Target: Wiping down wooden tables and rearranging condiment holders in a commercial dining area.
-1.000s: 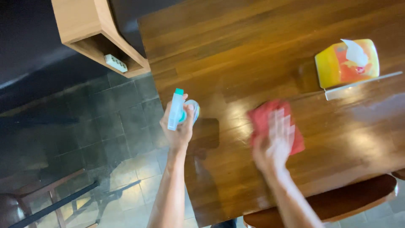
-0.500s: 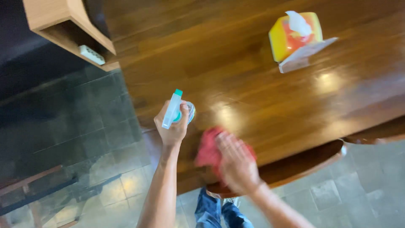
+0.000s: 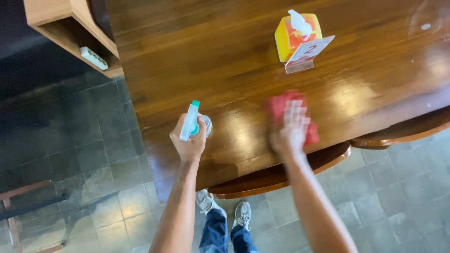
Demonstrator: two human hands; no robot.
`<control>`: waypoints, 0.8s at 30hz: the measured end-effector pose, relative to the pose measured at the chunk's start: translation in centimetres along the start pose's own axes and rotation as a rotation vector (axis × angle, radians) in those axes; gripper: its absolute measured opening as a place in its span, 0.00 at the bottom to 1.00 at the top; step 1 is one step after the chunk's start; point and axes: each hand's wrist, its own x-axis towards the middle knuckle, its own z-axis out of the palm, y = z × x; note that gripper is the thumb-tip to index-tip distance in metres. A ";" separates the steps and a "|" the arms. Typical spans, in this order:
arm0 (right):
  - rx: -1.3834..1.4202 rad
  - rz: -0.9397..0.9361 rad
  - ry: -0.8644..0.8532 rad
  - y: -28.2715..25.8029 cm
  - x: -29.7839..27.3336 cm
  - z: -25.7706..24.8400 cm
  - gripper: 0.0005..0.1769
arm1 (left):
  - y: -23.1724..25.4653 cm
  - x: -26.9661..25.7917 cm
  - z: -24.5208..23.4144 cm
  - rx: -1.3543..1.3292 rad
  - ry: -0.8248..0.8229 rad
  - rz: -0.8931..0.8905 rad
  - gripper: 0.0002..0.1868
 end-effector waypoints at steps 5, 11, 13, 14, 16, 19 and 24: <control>0.165 -0.560 -0.194 -13.8 -8.3 -3.1 0.38 | -1.3 0.6 -0.3 0.074 0.031 0.051 0.07; 0.234 -0.546 -0.205 -15.9 -6.9 -2.6 0.43 | -3.0 2.3 -0.9 0.015 0.035 -0.011 0.10; 0.202 -0.517 -0.188 -16.9 -4.7 -1.4 0.44 | -2.9 2.9 -1.2 0.021 0.037 -0.021 0.10; 0.166 -0.484 -0.164 -17.5 -3.4 -0.9 0.45 | -2.8 3.4 -1.3 0.019 0.037 -0.028 0.11; 0.152 -0.448 -0.148 -18.9 0.0 0.2 0.46 | -3.3 4.8 -1.7 0.037 0.039 -0.017 0.11; 0.152 -0.394 -0.082 -20.4 4.9 2.1 0.45 | -4.1 5.9 -2.1 0.027 0.014 -0.027 0.11; 0.145 -0.321 -0.064 -23.5 10.5 3.7 0.43 | -3.2 6.2 -2.9 0.030 -0.033 0.059 0.11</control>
